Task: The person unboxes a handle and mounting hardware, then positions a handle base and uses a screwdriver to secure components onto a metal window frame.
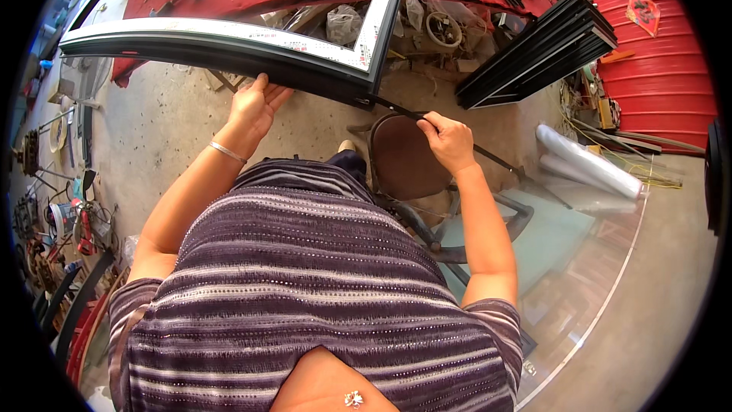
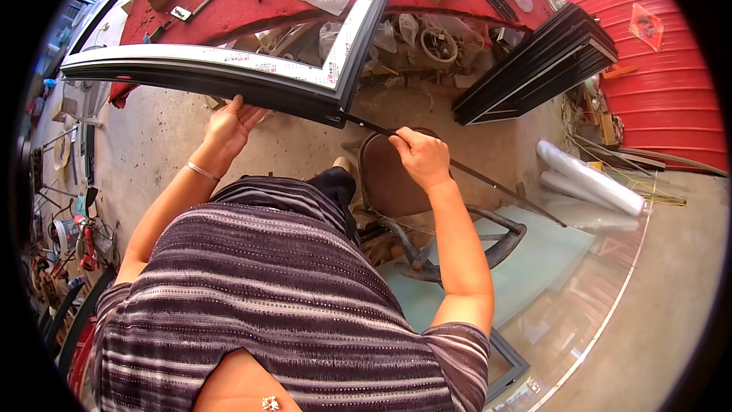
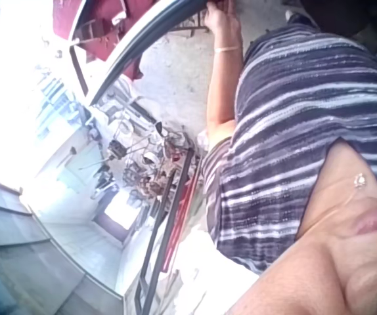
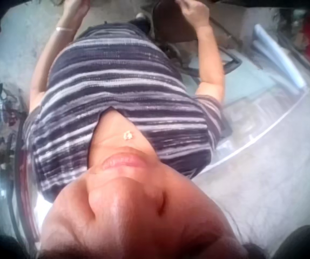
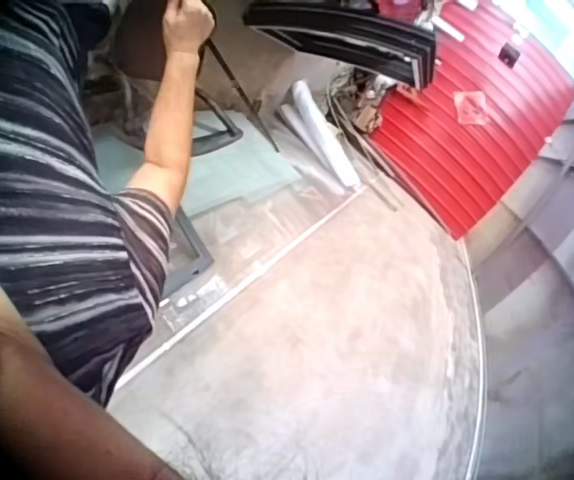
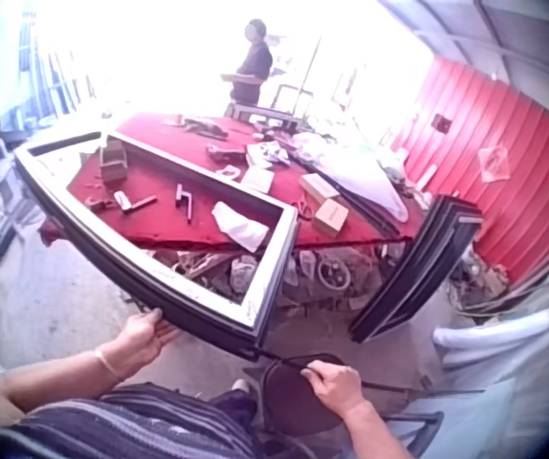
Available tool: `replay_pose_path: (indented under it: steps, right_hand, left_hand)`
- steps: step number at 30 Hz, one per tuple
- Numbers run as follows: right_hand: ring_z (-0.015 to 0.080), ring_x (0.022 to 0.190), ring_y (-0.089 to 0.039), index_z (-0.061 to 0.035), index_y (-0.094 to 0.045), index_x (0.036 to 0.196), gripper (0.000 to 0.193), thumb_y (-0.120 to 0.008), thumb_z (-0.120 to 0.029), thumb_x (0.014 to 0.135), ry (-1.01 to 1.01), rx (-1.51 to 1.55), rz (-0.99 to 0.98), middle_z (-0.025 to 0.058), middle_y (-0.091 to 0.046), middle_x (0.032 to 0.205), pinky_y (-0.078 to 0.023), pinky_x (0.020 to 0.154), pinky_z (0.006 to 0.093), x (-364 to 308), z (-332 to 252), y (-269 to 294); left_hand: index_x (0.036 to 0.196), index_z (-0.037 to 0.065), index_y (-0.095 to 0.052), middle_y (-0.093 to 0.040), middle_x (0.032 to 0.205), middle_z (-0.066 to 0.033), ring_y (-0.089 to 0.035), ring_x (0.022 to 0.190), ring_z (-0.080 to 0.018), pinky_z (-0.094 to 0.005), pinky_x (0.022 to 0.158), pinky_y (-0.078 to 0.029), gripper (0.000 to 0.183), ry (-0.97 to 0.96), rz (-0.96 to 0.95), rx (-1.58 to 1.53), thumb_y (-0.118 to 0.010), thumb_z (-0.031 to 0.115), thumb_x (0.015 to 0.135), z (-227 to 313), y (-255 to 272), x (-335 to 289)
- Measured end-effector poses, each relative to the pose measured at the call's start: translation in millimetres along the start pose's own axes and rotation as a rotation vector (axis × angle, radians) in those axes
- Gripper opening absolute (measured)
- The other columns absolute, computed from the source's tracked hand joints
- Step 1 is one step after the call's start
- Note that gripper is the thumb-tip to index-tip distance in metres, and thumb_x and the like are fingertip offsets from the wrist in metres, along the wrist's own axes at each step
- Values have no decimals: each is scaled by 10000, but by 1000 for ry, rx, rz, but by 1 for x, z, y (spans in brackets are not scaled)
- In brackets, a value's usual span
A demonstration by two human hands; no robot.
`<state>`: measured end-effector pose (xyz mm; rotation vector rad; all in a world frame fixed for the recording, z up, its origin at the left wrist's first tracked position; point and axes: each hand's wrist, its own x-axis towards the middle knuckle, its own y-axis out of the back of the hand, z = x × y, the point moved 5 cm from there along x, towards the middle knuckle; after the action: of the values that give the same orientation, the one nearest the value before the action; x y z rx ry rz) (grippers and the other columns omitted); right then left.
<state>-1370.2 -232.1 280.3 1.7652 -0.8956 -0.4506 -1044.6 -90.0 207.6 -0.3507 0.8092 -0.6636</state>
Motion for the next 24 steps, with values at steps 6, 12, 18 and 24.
replay_pose_path:
  steps: [6,12,18,24]
  right_hand:
    - [343,718,-637,-132,-622,815,239,-595,-357,891,96,-10,-10,103,-659,751,-484,585,449,25,-38,-22]
    - [373,774,-642,-108,-612,943,277,-607,-379,885,101,-23,-106,143,-670,791,-498,660,467,41,-43,-41]
    - [356,855,-620,-124,-603,987,251,-658,-324,847,24,-226,-253,147,-656,865,-489,756,458,0,59,-3]
    - [404,828,-619,-108,-614,935,157,-620,-252,871,-68,-164,-342,177,-660,836,-481,692,504,-27,123,-22]
  left_hand:
    - [1185,-103,-487,-576,1196,-233,-575,1139,-353,-453,997,-503,318,-7,7,-6,-410,163,1028,-5,6,6]
    - [1164,-102,-499,-585,1177,-230,-590,1109,-343,-462,995,-499,314,25,27,-23,-412,167,1028,-10,6,12]
    - [1182,-111,-468,-575,1170,-239,-585,1105,-355,-473,993,-495,323,55,46,-46,-387,164,1032,-17,8,17]
    - [1210,-143,-421,-555,1186,-266,-571,1118,-386,-492,1004,-478,350,116,64,-66,-369,153,1032,-43,23,41]
